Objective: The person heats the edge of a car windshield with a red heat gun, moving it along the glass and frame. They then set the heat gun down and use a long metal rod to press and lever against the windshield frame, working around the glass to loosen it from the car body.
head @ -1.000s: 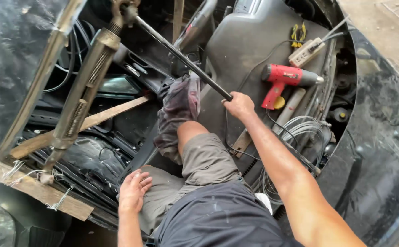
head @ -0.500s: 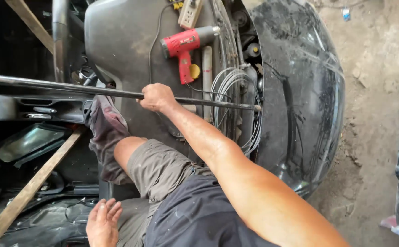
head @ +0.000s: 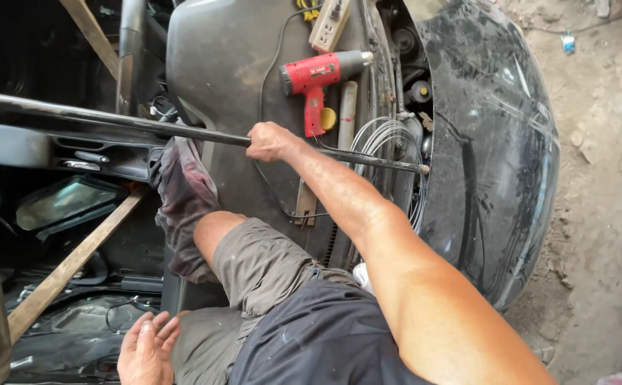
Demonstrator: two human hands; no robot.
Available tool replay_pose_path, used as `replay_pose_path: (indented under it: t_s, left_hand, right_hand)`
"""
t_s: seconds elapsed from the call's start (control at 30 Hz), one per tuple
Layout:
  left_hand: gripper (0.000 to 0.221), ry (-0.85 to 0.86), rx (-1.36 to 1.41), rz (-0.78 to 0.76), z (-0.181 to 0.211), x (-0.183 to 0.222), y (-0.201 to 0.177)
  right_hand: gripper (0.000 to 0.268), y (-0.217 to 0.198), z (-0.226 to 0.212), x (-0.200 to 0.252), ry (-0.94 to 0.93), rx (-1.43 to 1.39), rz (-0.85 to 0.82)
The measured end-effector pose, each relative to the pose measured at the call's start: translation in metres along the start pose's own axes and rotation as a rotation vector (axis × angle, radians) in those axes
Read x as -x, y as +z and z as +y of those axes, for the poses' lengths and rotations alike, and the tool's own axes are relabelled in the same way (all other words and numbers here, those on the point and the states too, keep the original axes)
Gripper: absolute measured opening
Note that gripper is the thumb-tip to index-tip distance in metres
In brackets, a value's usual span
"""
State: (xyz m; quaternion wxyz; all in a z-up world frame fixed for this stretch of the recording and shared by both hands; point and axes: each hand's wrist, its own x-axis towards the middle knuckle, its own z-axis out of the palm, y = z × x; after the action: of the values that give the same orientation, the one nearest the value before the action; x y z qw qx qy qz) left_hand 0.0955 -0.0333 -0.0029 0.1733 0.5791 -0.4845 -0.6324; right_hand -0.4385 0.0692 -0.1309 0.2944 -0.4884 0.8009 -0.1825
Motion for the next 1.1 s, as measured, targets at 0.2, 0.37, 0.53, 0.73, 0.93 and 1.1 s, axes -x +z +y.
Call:
replay_pose_path:
  t_s: [0.2,0.37,0.53,0.73,0.93,1.1]
  left_hand:
    - [0.049,-0.02,0.101,0.052,-0.068,-0.014,-0.085]
    - [0.053,0.02,0.153,0.018,-0.109,-0.042,-0.102]
    - [0.05,-0.07,0.08,0.06,-0.079,-0.012,-0.068]
    - [0.048,-0.029,0.051,0.066,-0.046,-0.001,-0.04]
    - [0.04,-0.002,0.114,0.101,-0.078,-0.014,-0.085]
    - [0.039,-0.039,0.123,0.129,-0.101,-0.006,-0.107]
  right_hand:
    - [0.027,-0.046,-0.023,0.017,0.127,-0.118,-0.029]
    - [0.038,-0.025,-0.049,0.046,0.267,-0.053,0.458]
    - [0.039,-0.026,-0.065,0.058,0.435,-0.051,0.454]
    - [0.021,-0.037,-0.045,0.047,0.392,-0.09,0.281]
    - [0.026,-0.041,-0.028,0.036,0.298,-0.141,0.106]
    - [0.033,-0.031,-0.016,0.023,0.184,-0.205,-0.091]
